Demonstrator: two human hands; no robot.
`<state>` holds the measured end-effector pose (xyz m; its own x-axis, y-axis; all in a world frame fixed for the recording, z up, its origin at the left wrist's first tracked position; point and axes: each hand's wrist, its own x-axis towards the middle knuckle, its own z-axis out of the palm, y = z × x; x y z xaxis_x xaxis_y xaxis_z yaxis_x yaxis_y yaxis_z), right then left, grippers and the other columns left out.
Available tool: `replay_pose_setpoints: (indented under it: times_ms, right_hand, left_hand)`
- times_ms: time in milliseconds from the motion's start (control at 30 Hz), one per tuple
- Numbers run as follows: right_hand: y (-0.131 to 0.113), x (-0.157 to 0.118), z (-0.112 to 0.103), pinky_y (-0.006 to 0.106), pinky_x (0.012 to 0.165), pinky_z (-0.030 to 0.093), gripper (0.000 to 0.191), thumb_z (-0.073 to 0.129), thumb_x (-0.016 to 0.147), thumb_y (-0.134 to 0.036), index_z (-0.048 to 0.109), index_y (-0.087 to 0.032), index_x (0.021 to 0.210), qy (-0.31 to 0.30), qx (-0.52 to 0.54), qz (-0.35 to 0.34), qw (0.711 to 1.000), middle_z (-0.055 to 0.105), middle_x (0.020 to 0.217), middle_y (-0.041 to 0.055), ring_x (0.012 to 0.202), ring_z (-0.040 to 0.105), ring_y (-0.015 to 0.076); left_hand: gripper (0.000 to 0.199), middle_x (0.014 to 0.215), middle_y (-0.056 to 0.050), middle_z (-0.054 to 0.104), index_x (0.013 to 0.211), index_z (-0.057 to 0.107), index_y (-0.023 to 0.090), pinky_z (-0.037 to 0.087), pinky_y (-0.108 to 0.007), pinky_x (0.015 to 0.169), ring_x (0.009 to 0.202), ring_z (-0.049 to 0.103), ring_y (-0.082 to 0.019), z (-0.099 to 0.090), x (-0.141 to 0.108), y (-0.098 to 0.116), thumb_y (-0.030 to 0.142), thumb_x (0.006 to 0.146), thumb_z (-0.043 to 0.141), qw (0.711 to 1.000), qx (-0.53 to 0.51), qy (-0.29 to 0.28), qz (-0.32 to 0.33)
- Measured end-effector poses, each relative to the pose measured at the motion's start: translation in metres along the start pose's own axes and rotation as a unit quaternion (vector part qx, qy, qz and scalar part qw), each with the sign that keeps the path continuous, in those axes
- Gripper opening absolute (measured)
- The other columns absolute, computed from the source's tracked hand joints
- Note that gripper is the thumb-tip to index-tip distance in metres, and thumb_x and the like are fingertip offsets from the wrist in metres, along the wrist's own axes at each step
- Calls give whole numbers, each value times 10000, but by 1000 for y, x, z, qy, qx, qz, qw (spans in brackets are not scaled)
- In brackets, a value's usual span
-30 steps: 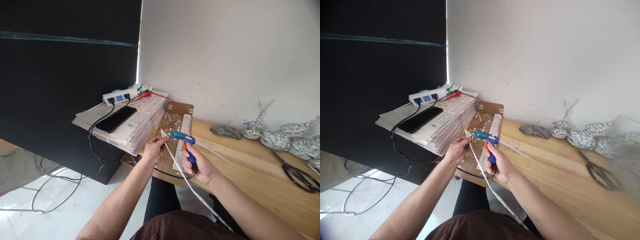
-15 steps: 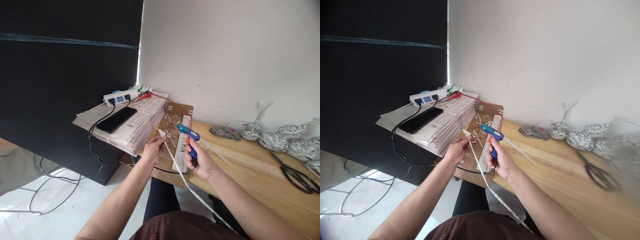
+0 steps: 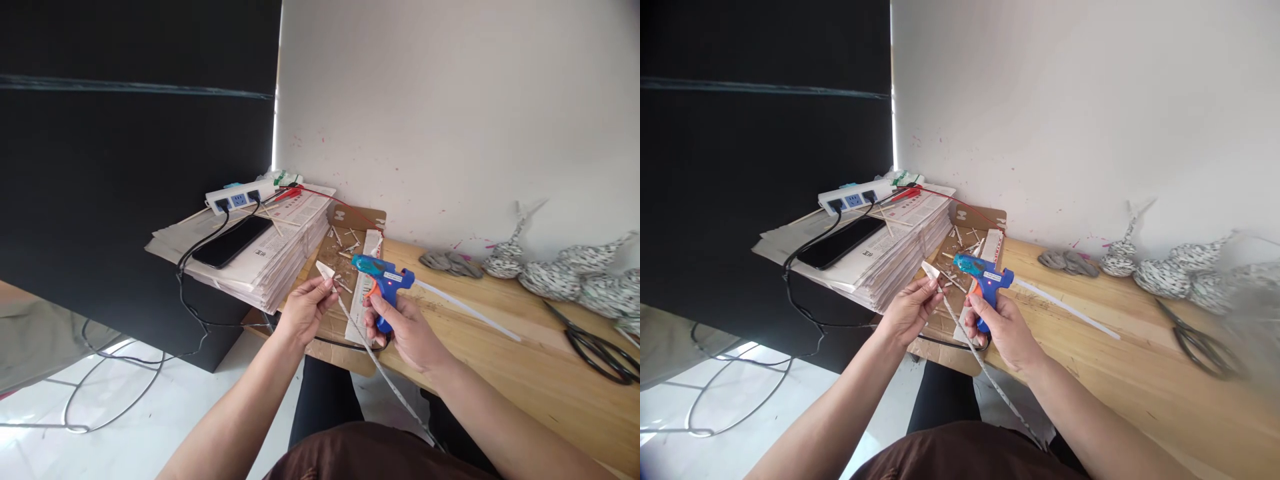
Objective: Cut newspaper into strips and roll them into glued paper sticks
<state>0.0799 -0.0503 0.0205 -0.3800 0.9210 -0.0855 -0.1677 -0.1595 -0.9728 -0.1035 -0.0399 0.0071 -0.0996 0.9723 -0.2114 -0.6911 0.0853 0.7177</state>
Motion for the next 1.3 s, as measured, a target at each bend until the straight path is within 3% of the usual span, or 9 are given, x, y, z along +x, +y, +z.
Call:
replay_pose_setpoints:
  times_ms: [200, 367, 533, 733, 933, 1100, 1300]
  right_hand:
    - [-5, -16, 2, 223, 421, 373, 339, 554, 880, -511, 595, -198, 1003, 26, -104, -42, 993, 585, 651, 9, 524, 557, 130]
    - [-8, -25, 5, 252, 468, 414, 300, 573, 878, -477, 646, -187, 890, 43, -175, -94, 979, 600, 626, 23, 549, 564, 144]
    - [-8, -21, 14, 282, 513, 459, 316, 638, 833, -455, 641, -198, 1018, 32, -142, -94, 985, 655, 720, 46, 628, 612, 184]
    - [-8, -17, 24, 313, 586, 482, 234, 645, 827, -457, 626, -226, 794, 20, -179, -101, 978, 587, 625, 21, 573, 553, 168]
    - [-1, -29, 24, 265, 461, 404, 354, 513, 893, -522, 574, -189, 788, -50, -155, -48, 985, 620, 721, 40, 451, 440, 93]
    - [5, -34, 25, 256, 436, 409, 338, 551, 887, -486, 596, -187, 1038, -25, -175, -51, 983, 632, 664, 30, 456, 496, 120]
    - [2, -36, 25, 305, 588, 495, 258, 553, 898, -442, 619, -217, 1006, -21, -224, -88, 970, 638, 677, 36, 563, 587, 170]
  left_hand:
    - [230, 790, -56, 696, 832, 727, 105, 575, -190, 706, 752, 682, -132, 5, -19, 6, 231, 657, 811, 1000, 18, -24, 2]
    - [242, 780, -62, 698, 834, 728, 105, 579, -208, 713, 745, 687, -141, 7, -29, 9, 244, 656, 814, 1000, 17, -13, 4]
    - [245, 741, -48, 687, 827, 730, 111, 577, -207, 719, 777, 696, -160, 3, -37, 12, 228, 634, 827, 1000, 17, -8, 21]
    - [262, 743, -55, 699, 862, 735, 120, 565, -189, 651, 691, 673, -123, -9, -44, 17, 251, 650, 817, 999, 41, 2, 35]
    - [240, 728, -30, 689, 837, 740, 126, 564, -197, 651, 627, 629, -86, -18, -47, 20, 245, 644, 818, 997, 36, 19, 61]
    - [245, 797, -44, 703, 862, 747, 122, 560, -188, 660, 652, 630, -85, -18, -50, 20, 242, 657, 809, 997, 53, 5, 57]
    - [277, 747, -45, 693, 866, 750, 123, 555, -186, 635, 625, 617, -85, -17, -51, 19, 269, 641, 820, 996, 67, 2, 54]
